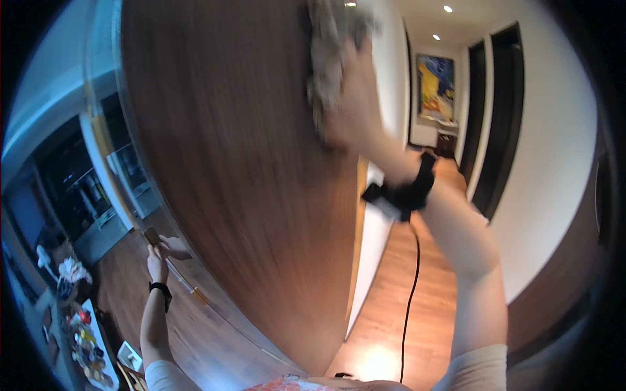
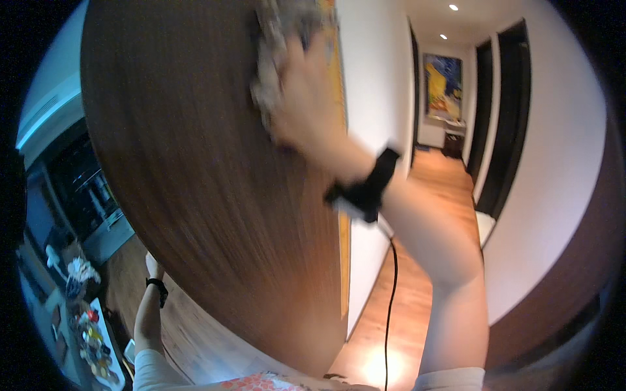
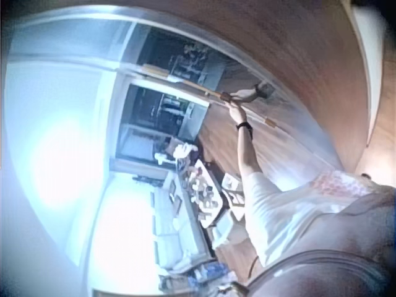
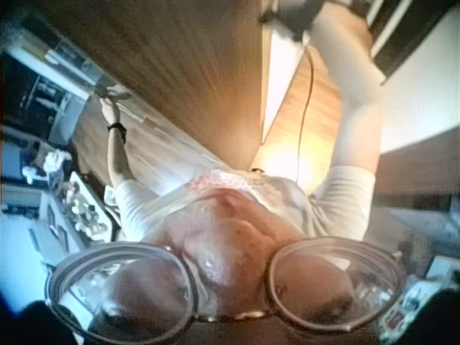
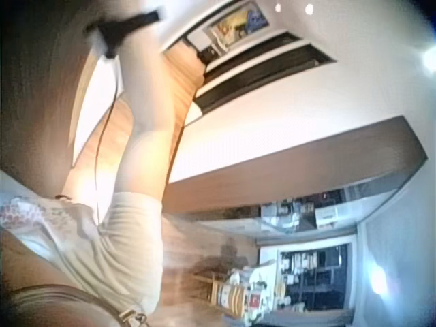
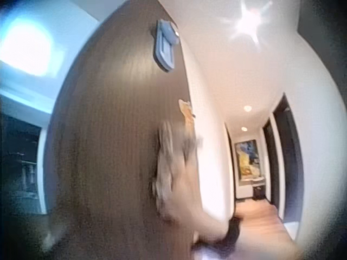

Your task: The person wipes a kitchen counter, a glass cabinet door, a wooden door, and bathroom wall tiles with a cloth.

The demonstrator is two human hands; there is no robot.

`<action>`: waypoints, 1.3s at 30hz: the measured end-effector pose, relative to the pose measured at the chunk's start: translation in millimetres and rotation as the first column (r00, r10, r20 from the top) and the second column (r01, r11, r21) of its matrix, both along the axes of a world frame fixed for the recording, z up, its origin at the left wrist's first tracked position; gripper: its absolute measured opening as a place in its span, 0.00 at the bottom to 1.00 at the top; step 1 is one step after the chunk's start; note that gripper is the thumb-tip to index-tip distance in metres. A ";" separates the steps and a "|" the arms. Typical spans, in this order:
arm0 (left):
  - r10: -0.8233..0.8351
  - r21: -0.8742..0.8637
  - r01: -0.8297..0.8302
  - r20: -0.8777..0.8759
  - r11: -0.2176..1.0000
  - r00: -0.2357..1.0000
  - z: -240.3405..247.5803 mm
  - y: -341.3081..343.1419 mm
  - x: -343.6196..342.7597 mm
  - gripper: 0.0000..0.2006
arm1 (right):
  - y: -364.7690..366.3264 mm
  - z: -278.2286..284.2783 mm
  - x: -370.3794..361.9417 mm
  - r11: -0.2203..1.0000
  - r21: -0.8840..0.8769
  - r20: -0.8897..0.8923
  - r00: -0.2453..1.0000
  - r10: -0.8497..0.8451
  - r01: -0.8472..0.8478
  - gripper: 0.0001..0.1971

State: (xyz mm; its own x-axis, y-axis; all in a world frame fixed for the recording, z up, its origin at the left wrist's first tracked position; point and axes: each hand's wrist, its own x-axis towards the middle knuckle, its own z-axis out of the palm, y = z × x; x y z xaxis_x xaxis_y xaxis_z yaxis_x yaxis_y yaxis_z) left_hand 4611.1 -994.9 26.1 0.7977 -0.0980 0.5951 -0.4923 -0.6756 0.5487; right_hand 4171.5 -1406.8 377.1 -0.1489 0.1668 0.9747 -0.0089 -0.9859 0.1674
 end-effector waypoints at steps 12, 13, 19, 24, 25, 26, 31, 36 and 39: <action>-0.197 -0.659 0.221 0.111 0.719 0.974 -24.5 -8.9 -243.4 0.19 | 66.1 -6.6 -16.7 0.545 -0.477 -0.574 0.714 0.401 -0.689 0.27; -0.185 -0.607 0.242 0.157 0.757 0.970 12.2 -37.8 -288.3 0.19 | 57.7 -34.4 -16.9 0.450 -0.619 -0.542 0.765 0.348 -0.644 0.33; -0.158 -0.441 0.259 0.253 0.859 0.955 82.4 -123.6 -470.9 0.22 | 16.4 -50.3 -1.4 -0.088 -0.884 -0.468 0.867 0.169 -0.460 0.29; 0.117 -0.177 -0.081 0.201 0.981 0.973 58.9 -151.8 -499.7 0.26 | 32.5 83.7 -7.6 0.231 -0.917 -0.251 0.920 0.300 -0.326 0.17; 0.101 -0.328 -0.033 0.193 0.944 0.976 69.4 -164.1 -504.1 0.26 | 35.7 109.3 -5.4 0.386 -0.878 -0.167 0.937 0.306 -0.282 0.16; 0.115 -0.326 -0.045 0.198 0.944 0.973 70.6 -166.7 -504.4 0.26 | 39.1 135.4 -2.6 0.535 -0.827 -0.008 0.955 0.297 -0.173 0.15; 0.177 -0.213 -0.133 0.203 0.968 0.963 66.1 -158.1 -507.8 0.25 | 79.7 213.3 -3.6 0.816 -0.548 0.317 0.858 0.404 -0.182 0.13; 0.158 -0.202 -0.120 0.183 0.972 0.970 67.4 -160.6 -508.7 0.24 | 94.5 211.8 4.8 0.873 -0.447 0.278 0.897 0.344 -0.197 0.18; 0.173 -0.180 -0.142 0.168 0.973 0.970 64.6 -151.1 -512.3 0.22 | 94.5 138.8 -8.7 0.723 -0.649 0.066 0.929 0.364 -0.237 0.15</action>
State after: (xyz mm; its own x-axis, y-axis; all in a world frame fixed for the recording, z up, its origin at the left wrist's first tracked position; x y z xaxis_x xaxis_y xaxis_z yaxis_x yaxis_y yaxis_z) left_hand 4098.8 -1146.0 90.8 0.6723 0.1321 0.7284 -0.4884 -0.6603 0.5705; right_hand 4162.8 -1312.3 515.9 -0.4542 0.6387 0.6211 0.1779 -0.6181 0.7657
